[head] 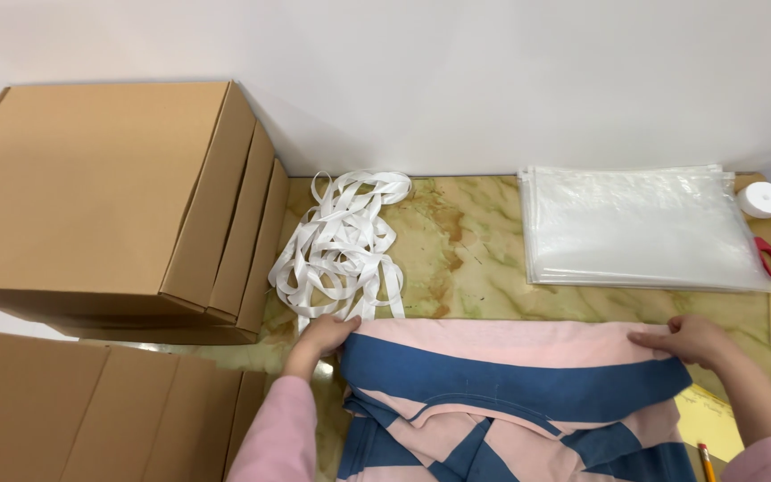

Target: The person writes on a sticky note attached to a cardboard box using a pencil, then lifts the box and places it on a stack. They then take a striped long-sleeved shirt from a clothing rack, lay it on the table, and fold it neatly.

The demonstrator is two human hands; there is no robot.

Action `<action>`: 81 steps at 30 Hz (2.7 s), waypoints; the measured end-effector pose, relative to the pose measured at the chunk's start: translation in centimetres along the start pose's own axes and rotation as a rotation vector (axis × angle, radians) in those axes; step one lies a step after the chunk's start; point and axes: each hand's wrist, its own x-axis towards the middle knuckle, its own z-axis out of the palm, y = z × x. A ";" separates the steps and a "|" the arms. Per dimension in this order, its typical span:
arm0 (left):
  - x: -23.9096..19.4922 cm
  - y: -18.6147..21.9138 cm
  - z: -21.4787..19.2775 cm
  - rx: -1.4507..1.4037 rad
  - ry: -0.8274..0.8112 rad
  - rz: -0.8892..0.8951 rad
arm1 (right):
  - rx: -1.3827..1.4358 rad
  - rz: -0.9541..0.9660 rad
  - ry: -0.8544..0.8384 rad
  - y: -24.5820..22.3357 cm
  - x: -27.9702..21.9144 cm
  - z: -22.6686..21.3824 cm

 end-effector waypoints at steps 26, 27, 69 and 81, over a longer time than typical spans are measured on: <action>-11.7 -18.8 9.2 -0.386 0.138 0.366 | 0.783 -0.317 0.170 24.5 -7.1 7.6; -12.1 -19.2 9.8 -0.307 0.089 0.212 | 0.666 -0.255 0.178 25.3 -6.9 8.2; -18.6 -18.8 14.2 0.105 0.371 0.773 | -0.338 -1.000 0.623 18.5 -24.1 11.2; -16.2 -19.2 14.0 0.583 0.005 0.443 | -0.887 -0.780 0.306 15.4 -13.1 15.1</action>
